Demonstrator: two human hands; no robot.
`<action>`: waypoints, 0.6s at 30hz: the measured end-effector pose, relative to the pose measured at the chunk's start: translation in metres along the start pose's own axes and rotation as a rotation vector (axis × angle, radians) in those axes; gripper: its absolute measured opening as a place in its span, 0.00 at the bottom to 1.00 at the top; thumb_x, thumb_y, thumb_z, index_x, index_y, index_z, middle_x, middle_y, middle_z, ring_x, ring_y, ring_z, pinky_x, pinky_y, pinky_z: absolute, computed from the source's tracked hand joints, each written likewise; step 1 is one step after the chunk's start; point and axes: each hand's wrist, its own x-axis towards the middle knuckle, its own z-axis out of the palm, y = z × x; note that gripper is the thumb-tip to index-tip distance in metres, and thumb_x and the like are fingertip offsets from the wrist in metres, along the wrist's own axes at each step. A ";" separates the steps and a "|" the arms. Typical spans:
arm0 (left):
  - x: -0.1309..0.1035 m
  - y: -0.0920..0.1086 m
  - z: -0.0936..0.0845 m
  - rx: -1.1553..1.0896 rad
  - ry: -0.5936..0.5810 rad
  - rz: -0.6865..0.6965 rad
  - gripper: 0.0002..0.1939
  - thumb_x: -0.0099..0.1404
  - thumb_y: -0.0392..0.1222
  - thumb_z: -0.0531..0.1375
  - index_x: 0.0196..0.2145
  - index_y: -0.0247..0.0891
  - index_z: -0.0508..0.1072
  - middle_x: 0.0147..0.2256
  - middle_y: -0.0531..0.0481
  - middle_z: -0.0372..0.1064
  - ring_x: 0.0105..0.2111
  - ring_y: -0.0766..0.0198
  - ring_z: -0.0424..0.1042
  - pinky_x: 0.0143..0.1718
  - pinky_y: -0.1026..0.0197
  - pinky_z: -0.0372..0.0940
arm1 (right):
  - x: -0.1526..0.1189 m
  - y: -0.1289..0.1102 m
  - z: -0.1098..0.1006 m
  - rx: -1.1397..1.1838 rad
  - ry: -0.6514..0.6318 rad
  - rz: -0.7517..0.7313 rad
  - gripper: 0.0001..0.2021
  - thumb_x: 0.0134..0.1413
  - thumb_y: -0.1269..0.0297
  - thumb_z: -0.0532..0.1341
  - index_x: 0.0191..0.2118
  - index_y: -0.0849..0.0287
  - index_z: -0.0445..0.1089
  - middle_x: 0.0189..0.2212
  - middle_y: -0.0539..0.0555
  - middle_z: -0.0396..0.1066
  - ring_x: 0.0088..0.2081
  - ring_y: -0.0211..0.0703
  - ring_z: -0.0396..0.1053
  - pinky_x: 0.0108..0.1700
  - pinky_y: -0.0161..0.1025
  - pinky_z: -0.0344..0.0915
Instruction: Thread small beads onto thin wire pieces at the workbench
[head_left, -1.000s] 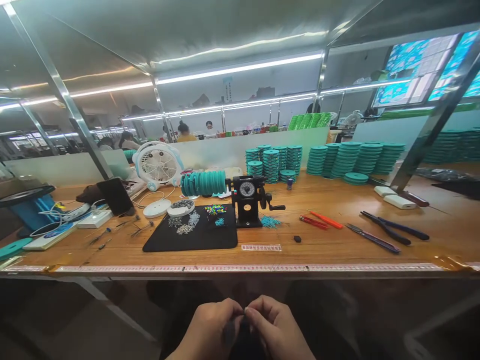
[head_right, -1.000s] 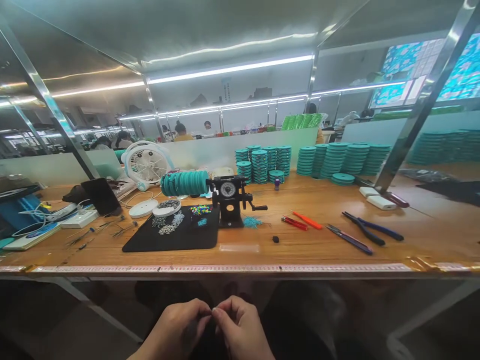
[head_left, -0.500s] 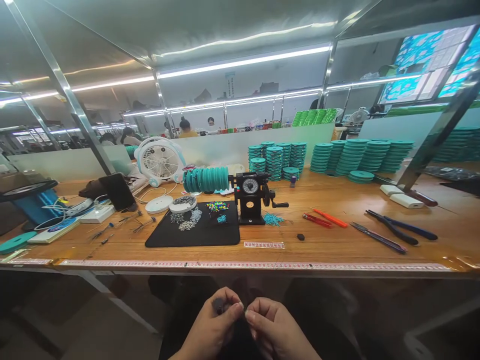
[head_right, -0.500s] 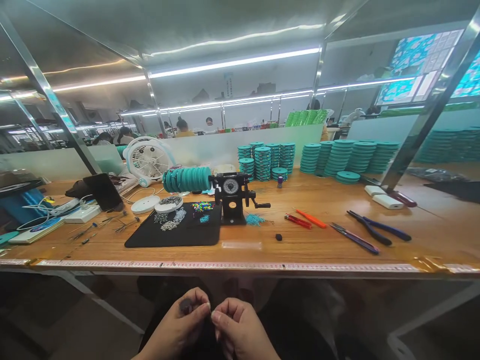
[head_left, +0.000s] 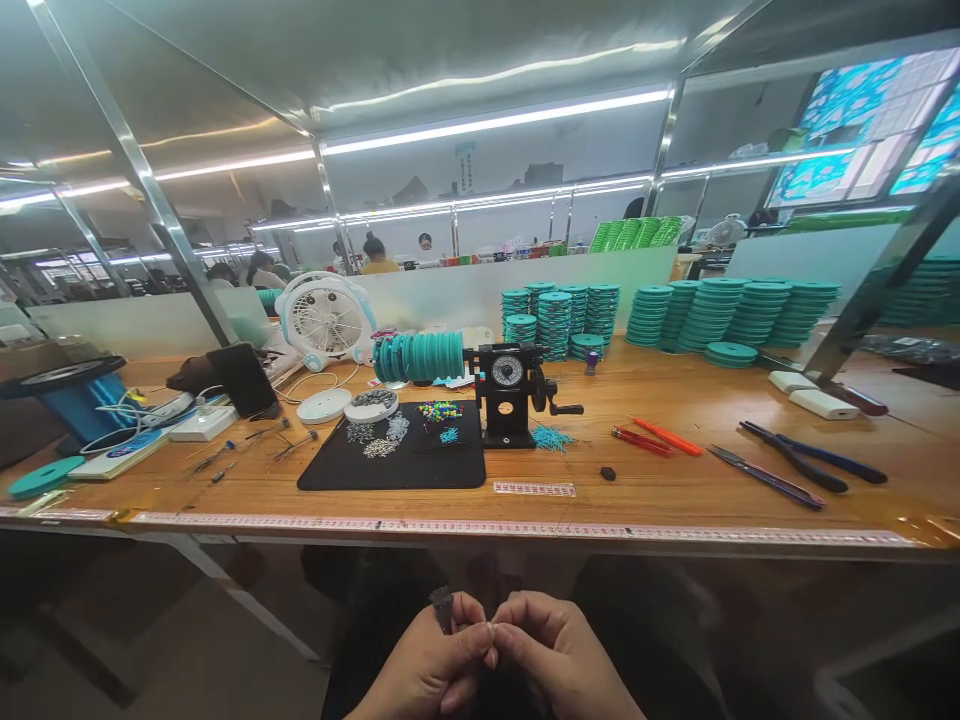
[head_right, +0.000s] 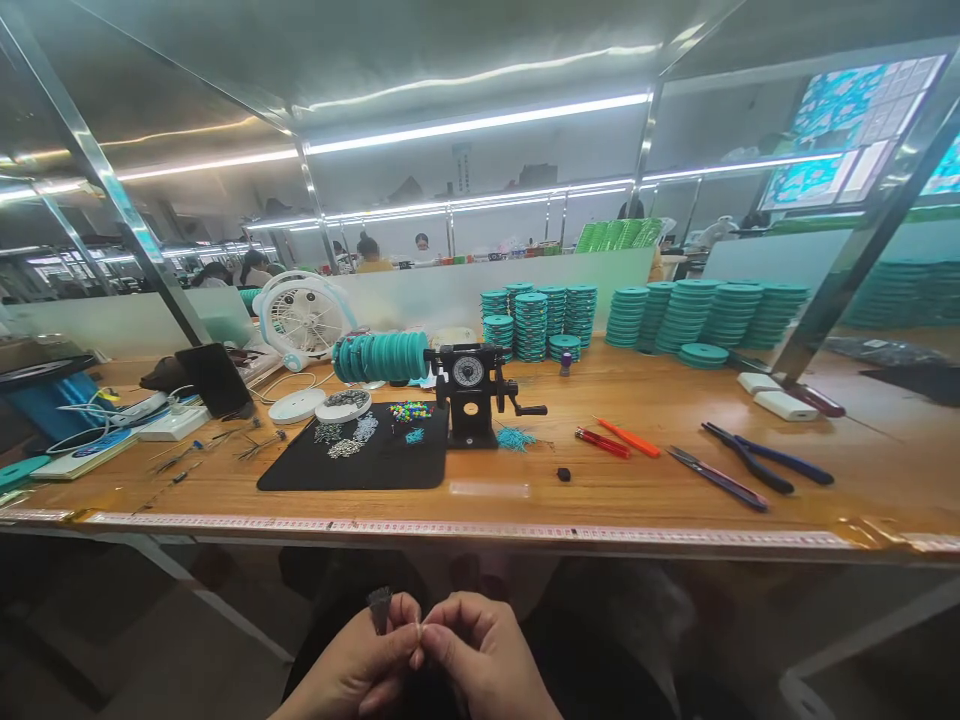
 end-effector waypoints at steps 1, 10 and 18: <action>0.000 0.000 0.000 0.038 -0.004 -0.004 0.22 0.48 0.57 0.67 0.21 0.37 0.63 0.10 0.63 0.53 0.07 0.79 0.41 0.11 0.67 0.36 | -0.001 -0.001 0.000 -0.067 0.006 -0.013 0.16 0.49 0.52 0.64 0.25 0.63 0.69 0.23 0.54 0.71 0.28 0.40 0.66 0.34 0.37 0.61; -0.002 0.003 0.002 0.180 0.047 0.006 0.21 0.52 0.58 0.63 0.23 0.34 0.69 0.08 0.65 0.46 0.08 0.76 0.41 0.13 0.66 0.35 | -0.003 -0.004 -0.001 -0.337 0.196 -0.094 0.20 0.53 0.48 0.58 0.23 0.60 0.67 0.21 0.52 0.67 0.26 0.40 0.62 0.31 0.36 0.60; -0.002 -0.006 -0.001 0.042 0.142 0.009 0.21 0.50 0.57 0.65 0.27 0.36 0.65 0.11 0.61 0.59 0.08 0.78 0.43 0.11 0.68 0.36 | -0.003 0.003 -0.007 -0.023 0.084 0.090 0.19 0.40 0.50 0.67 0.21 0.62 0.68 0.16 0.47 0.62 0.22 0.35 0.57 0.29 0.35 0.57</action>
